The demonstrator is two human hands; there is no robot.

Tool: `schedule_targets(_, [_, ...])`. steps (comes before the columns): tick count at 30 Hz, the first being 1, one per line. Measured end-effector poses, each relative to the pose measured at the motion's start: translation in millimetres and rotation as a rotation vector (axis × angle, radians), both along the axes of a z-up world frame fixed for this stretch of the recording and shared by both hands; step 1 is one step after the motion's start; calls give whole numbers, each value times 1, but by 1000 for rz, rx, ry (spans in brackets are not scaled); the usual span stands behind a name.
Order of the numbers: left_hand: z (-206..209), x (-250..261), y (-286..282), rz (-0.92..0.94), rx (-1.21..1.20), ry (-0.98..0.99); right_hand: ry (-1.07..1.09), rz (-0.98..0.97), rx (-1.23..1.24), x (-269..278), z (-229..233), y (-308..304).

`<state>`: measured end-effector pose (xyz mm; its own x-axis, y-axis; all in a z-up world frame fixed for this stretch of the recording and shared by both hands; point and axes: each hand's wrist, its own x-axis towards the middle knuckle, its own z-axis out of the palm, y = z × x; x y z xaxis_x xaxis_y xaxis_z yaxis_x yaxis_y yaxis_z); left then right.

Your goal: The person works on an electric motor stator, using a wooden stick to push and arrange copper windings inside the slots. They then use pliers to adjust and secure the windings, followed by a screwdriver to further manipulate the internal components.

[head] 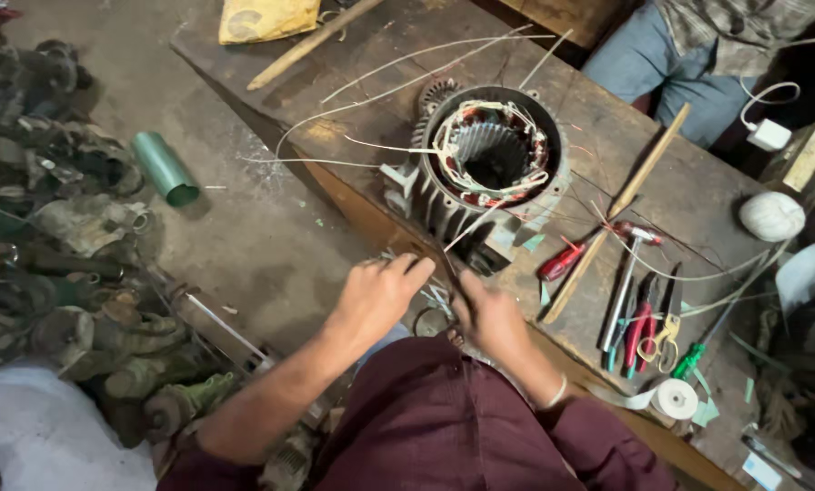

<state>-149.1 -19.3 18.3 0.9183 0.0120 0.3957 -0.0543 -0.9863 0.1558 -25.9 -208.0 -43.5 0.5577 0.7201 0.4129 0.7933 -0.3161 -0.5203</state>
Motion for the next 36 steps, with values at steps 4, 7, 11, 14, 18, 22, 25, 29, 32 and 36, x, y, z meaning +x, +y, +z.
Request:
schedule_targets(4, [4,-2,-7,-20,94,12,-42,-164,-258,-1,0,-3])
schedule_targets(7, [9,2,-6,-34,169,21,-5,-80,-189,3,6,-1])
schedule_targets(11, [-2,1,-8,-17,200,88,-102,-239,-194,1,4,-6])
schedule_targets(14, [-11,6,-7,21,227,121,-28,-34,-47,0,-2,1])
schedule_targets(18, [-23,17,-21,137,-446,518,98,-33,-162,-1,1,-11])
schedule_targets(22, [-14,25,-25,12,-1147,328,54,-237,29,20,41,-25])
schedule_targets(25, [-3,22,-11,-89,-870,-16,-220,-404,-206,16,62,-31])
schedule_targets(29, [8,7,14,-156,181,-20,-327,-61,-136,-10,52,-11])
schedule_targets(32, [10,9,21,-177,330,48,-264,-33,-216,-8,39,6])
schedule_targets(36, [6,6,17,-145,328,89,-183,-50,-171,-4,27,1])
